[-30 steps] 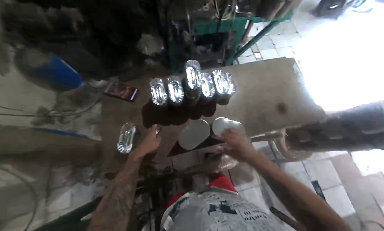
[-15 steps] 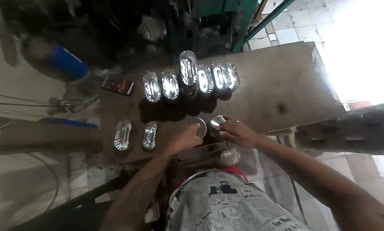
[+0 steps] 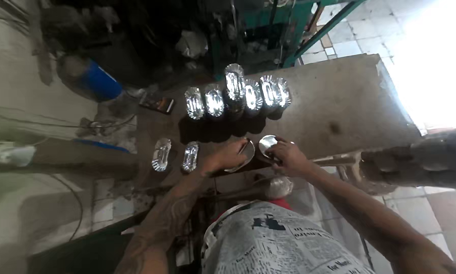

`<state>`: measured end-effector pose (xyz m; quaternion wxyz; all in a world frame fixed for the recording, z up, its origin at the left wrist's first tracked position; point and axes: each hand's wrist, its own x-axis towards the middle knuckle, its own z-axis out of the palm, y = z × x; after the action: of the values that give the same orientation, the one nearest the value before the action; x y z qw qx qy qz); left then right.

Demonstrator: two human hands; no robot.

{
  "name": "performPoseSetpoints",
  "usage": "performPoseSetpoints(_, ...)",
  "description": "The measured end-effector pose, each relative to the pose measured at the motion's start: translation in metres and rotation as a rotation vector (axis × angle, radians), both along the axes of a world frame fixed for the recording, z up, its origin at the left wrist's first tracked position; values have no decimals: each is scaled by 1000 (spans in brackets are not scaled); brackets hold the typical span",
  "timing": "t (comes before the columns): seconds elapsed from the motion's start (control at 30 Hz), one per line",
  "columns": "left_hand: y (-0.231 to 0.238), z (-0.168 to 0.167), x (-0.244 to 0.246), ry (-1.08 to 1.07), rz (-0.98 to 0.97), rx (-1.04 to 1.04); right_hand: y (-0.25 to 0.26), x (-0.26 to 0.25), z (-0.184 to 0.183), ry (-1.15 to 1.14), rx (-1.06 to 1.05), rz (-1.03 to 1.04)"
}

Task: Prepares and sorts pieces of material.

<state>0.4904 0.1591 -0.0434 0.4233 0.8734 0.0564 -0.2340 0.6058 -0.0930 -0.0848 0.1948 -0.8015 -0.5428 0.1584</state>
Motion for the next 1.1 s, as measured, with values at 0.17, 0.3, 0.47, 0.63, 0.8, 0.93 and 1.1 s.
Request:
performPoseSetpoints(0.17,-34,58,-94,-411,628,-429,17,-70,64,391,457,-359)
performPoseSetpoints(0.3,-53,46,-137,-177,1136,-879,64,-151,81,1269,521,-725)
performPoseSetpoints(0.47,-75,21,-179,-254,1417,-1365,54,-157,71,1648,258,-281)
performPoseSetpoints(0.63,-96,-75,-146,-20,1168,-990,13,-135,-1,1330,146,-406)
performPoseSetpoints(0.8,-99,-194,-79,424,339,-203,-119,-96,-43,443,-707,9)
performPoseSetpoints(0.93,-113,-120,-104,326,1107,-674,-136,-103,-56,491,-1018,-62)
performPoseSetpoints(1.1,-74,-131,-111,459,498,-279,-151,-101,-91,616,-827,-108)
